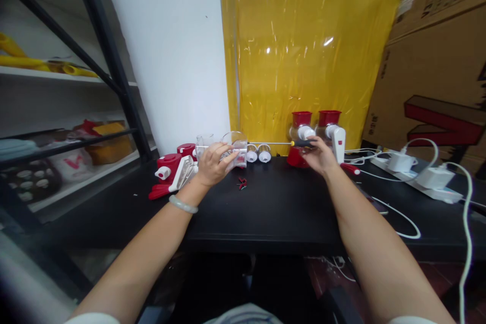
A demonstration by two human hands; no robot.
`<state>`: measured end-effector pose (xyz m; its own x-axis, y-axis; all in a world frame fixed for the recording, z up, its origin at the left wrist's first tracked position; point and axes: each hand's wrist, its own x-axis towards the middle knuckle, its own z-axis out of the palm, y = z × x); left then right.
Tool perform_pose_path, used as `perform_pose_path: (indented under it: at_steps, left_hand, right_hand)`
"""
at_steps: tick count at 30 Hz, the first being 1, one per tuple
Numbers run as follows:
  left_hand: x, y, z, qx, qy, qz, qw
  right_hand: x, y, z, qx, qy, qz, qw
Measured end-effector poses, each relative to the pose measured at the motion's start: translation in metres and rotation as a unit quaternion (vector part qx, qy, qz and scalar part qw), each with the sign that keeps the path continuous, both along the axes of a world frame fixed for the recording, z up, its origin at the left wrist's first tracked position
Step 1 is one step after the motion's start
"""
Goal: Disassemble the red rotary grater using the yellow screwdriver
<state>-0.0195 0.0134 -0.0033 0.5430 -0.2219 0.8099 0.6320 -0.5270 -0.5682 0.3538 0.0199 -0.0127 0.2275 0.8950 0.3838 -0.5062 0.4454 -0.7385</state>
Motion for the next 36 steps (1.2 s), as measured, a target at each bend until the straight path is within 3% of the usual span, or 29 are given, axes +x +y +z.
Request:
perform_pose_path:
  at_steps: [3, 6, 9, 12, 17, 24, 32, 36]
  left_hand:
    - [0.0, 0.0, 0.0, 0.005, -0.006, 0.014, 1.0]
    - [0.0, 0.0, 0.001, -0.034, -0.013, 0.004, 0.999]
    - [0.0, 0.0, 0.003, -0.006, -0.022, -0.007, 1.0]
    - [0.001, -0.001, 0.003, 0.009, -0.023, 0.01, 1.0]
    - [0.001, 0.001, 0.001, -0.035, -0.013, 0.031, 0.999]
    - [0.0, 0.001, 0.003, -0.005, -0.026, -0.008, 1.0]
    - [-0.001, 0.002, 0.0, -0.04, -0.015, 0.013, 0.999]
    - [-0.001, 0.001, 0.001, -0.024, -0.019, 0.03, 0.999]
  right_hand:
    - [0.001, 0.001, -0.001, 0.004, -0.006, 0.0, 1.0]
    - [0.001, 0.009, -0.004, -0.001, -0.051, -0.051, 0.997]
    - [0.0, 0.014, -0.005, -0.001, -0.075, -0.071, 0.995]
    - [0.0, 0.01, -0.004, -0.005, -0.049, -0.052, 0.997]
    - [0.001, 0.002, 0.0, 0.004, -0.021, -0.014, 1.0]
    - [-0.003, 0.012, -0.002, -0.021, -0.096, -0.122, 0.988]
    - [-0.002, 0.0, 0.002, 0.011, -0.031, -0.02, 0.999]
    - [0.0, 0.004, 0.001, 0.007, -0.027, -0.036, 0.999]
